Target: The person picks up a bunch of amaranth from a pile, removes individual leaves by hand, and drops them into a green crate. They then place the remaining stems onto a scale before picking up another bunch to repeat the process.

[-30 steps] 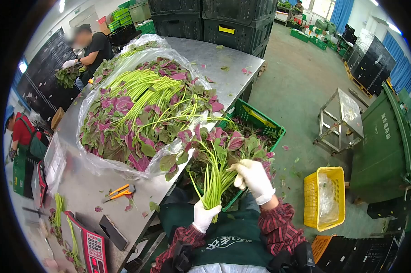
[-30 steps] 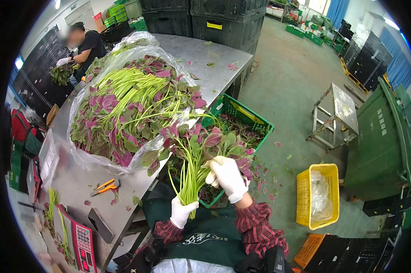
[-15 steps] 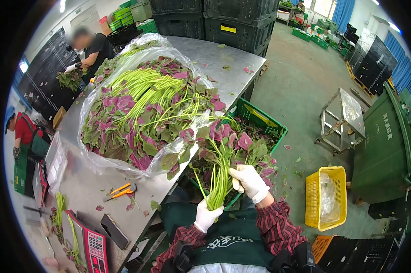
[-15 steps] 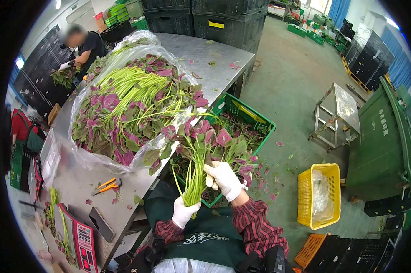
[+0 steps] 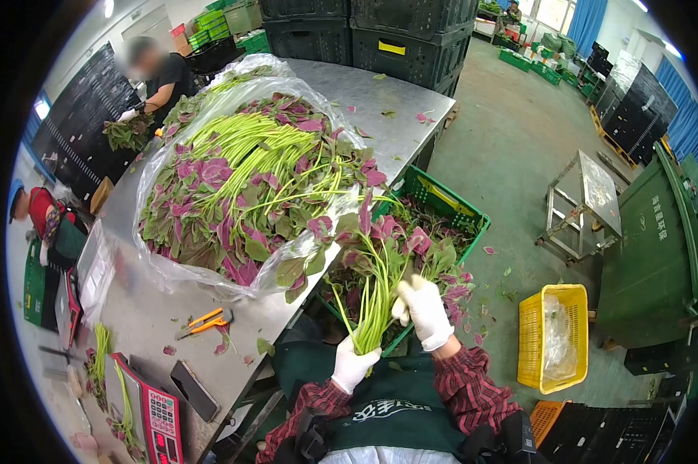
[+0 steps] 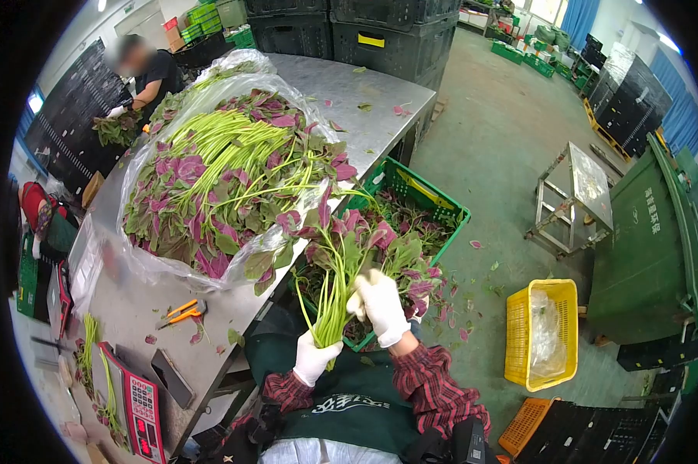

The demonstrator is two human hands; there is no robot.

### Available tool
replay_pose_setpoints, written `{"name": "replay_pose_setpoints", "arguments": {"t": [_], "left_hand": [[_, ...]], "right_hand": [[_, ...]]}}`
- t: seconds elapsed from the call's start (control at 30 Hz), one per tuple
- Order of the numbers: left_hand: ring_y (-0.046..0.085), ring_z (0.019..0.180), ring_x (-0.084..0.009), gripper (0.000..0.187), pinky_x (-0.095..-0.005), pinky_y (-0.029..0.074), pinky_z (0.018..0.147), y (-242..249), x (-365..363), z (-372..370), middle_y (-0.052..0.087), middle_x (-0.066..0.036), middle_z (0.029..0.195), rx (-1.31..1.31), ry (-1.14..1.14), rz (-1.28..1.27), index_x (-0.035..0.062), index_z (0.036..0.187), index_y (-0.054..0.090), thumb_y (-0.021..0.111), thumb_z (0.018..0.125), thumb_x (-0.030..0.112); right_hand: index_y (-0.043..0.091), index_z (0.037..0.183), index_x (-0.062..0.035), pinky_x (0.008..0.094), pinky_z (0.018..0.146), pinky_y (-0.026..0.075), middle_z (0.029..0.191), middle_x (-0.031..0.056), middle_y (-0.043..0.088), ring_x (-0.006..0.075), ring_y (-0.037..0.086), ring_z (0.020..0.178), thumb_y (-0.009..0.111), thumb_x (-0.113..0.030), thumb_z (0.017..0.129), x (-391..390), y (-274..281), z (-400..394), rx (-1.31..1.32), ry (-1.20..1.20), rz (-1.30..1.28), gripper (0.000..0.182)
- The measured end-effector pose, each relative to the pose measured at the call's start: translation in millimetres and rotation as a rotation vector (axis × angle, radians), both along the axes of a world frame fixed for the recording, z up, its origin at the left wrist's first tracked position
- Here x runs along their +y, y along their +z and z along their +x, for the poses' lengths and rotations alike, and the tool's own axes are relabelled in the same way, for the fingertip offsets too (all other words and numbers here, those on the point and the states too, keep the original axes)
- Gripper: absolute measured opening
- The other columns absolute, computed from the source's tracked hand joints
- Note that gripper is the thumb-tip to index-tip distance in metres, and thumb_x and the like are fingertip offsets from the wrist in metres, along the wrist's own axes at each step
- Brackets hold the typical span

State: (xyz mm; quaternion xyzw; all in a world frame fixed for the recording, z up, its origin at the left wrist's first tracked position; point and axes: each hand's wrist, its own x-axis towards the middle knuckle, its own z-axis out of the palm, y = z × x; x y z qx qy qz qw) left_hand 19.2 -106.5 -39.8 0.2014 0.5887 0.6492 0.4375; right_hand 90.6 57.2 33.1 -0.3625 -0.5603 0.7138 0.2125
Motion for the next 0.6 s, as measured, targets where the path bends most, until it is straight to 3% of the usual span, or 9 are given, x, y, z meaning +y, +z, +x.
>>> {"name": "replay_pose_setpoints", "arguments": {"t": [0.07, 0.13, 0.2, 0.27, 0.3, 0.4, 0.43, 0.47, 0.6], "left_hand": [[0.057, 0.08, -0.0083, 0.035, -0.0225, 0.046, 0.073, 0, -1, 1, 0.061, -0.001, 0.09, 0.002, 0.03, -0.004, -0.0006, 0.104, 0.058, 0.063, 0.07, -0.006], [0.057, 0.081, -0.0085, 0.036, -0.0225, 0.046, 0.075, -2, -4, 1, 0.062, -0.002, 0.091, 0.0, 0.044, -0.022, -0.0006, 0.106, 0.058, 0.063, 0.071, -0.004], [0.058, 0.082, -0.0087, 0.037, -0.0229, 0.046, 0.075, -8, -5, -2, 0.062, -0.002, 0.092, 0.072, 0.039, -0.047, -0.0008, 0.108, 0.058, 0.063, 0.071, -0.003], [0.058, 0.083, -0.009, 0.039, -0.0232, 0.046, 0.076, -12, -6, 0, 0.062, -0.002, 0.093, 0.142, 0.031, -0.069, -0.0011, 0.109, 0.057, 0.063, 0.071, -0.003], [0.058, 0.084, -0.0098, 0.044, -0.024, 0.045, 0.077, -11, -5, 1, 0.063, -0.004, 0.095, 0.204, 0.032, -0.077, -0.0012, 0.113, 0.056, 0.062, 0.07, -0.001], [0.06, 0.088, -0.0137, 0.049, -0.0257, 0.045, 0.08, -15, -1, 0, 0.063, -0.008, 0.1, 0.27, 0.073, -0.069, 0.0, 0.118, 0.055, 0.061, 0.069, 0.002], [0.061, 0.089, -0.0164, 0.049, -0.0264, 0.046, 0.08, -15, -2, -1, 0.063, -0.01, 0.101, 0.341, 0.054, -0.099, 0.0002, 0.117, 0.055, 0.061, 0.068, 0.002], [0.062, 0.09, -0.0191, 0.049, -0.0271, 0.046, 0.081, -15, -1, -3, 0.063, -0.012, 0.102, 0.417, 0.032, -0.124, 0.0005, 0.117, 0.056, 0.06, 0.068, 0.002], [0.062, 0.093, -0.0235, 0.048, -0.0283, 0.046, 0.082, -8, 2, -1, 0.062, -0.013, 0.104, 0.478, 0.044, -0.126, 0.0008, 0.115, 0.057, 0.06, 0.068, 0.002]], "right_hand": [[0.044, 0.079, -0.0021, 0.022, 0.038, 0.039, 0.062, 0.0103, 0.06, 0.0111, 0.051, 0.04, 0.049, -0.013, 0.088, 8, 6, -3, 0.096, -0.364, 0.135, 0.015], [0.048, 0.082, -0.0018, 0.0203, 0.038, 0.039, 0.063, 0.0099, 0.06, 0.0102, 0.051, 0.042, 0.049, -0.014, 0.088, 31, 16, 7, 0.122, -0.501, 0.168, 0.014], [0.053, 0.082, 0.0004, 0.0257, 0.044, 0.042, 0.065, 0.0109, 0.061, 0.016, 0.055, 0.047, 0.055, -0.016, 0.086, 49, 38, 9, 0.129, -0.551, 0.306, 0.017], [0.057, 0.081, 0.0013, 0.0333, 0.054, 0.045, 0.069, 0.012, 0.061, 0.0252, 0.057, 0.056, 0.06, -0.02, 0.084, 96, 11, 4, -0.193, -0.39, 0.752, 0.021], [0.057, 0.078, -0.0007, 0.0387, 0.061, 0.045, 0.071, 0.0133, 0.059, 0.0326, 0.056, 0.065, 0.062, -0.023, 0.081, 98, 15, 5, -0.53, -0.433, 1.084, 0.023], [0.056, 0.077, -0.0047, 0.0396, 0.058, 0.044, 0.07, 0.013, 0.055, 0.0332, 0.055, 0.064, 0.062, -0.023, 0.081, 74, 36, -4, -0.419, -0.314, 1.114, 0.02], [0.054, 0.074, -0.0067, 0.0403, 0.056, 0.044, 0.068, 0.013, 0.052, 0.0332, 0.055, 0.064, 0.062, -0.024, 0.08, 55, 35, -8, -0.283, -0.154, 1.123, 0.019], [0.052, 0.075, -0.0077, 0.0398, 0.054, 0.043, 0.067, 0.0125, 0.051, 0.0323, 0.054, 0.062, 0.061, -0.024, 0.081, 45, 22, -12, -0.255, 0.031, 1.419, 0.02], [0.051, 0.078, -0.0046, 0.0387, 0.057, 0.046, 0.07, 0.0122, 0.055, 0.0321, 0.058, 0.065, 0.066, -0.03, 0.075, 2, 2, -31, -0.438, 0.16, 1.378, 0.03]]}}
